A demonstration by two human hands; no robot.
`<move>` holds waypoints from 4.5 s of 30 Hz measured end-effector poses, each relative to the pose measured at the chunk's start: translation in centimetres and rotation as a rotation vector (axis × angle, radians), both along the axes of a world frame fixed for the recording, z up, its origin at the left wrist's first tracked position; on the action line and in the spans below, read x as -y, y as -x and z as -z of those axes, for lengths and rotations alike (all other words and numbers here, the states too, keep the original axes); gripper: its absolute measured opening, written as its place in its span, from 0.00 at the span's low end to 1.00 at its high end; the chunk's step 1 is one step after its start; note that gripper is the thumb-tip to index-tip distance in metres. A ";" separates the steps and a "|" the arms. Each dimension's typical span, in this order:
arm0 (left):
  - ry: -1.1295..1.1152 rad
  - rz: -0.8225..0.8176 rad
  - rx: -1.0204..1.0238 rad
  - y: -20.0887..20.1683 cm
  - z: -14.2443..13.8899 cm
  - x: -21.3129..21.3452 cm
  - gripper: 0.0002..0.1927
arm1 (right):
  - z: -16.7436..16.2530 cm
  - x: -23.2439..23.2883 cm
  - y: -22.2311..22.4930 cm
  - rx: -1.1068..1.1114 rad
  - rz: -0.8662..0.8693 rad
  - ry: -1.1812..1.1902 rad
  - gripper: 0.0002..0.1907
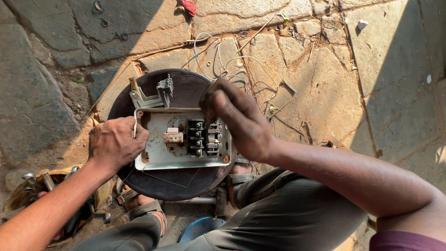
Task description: The person sits on the ground and uses a green screwdriver to tighten screws on the terminals of a white electrical component. They repeatedly adjust the component's position and re-engage the screwdriver to secure the connections.
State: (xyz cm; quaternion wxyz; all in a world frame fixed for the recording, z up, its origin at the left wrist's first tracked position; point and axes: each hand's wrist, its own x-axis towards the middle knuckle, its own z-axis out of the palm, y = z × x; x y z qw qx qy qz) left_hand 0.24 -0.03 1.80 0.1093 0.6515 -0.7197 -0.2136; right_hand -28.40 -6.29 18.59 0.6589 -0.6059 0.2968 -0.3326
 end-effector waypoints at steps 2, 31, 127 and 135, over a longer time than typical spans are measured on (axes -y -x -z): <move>0.014 0.008 -0.017 -0.1 0.1 -0.1 0.17 | -0.7 -1.0 -0.2 -0.097 -0.049 0.094 0.16; 0.314 0.147 0.233 -0.3 -4.4 0.8 0.16 | -3.8 0.1 -0.4 -0.225 -0.289 0.507 0.11; 0.176 0.630 -0.887 12.8 -5.2 5.2 0.16 | -5.1 -2.9 -0.9 -0.645 -0.067 0.941 0.13; 0.780 0.455 -0.781 15.3 1.4 4.5 0.23 | -1.8 -5.5 -1.4 -0.224 0.055 0.309 0.18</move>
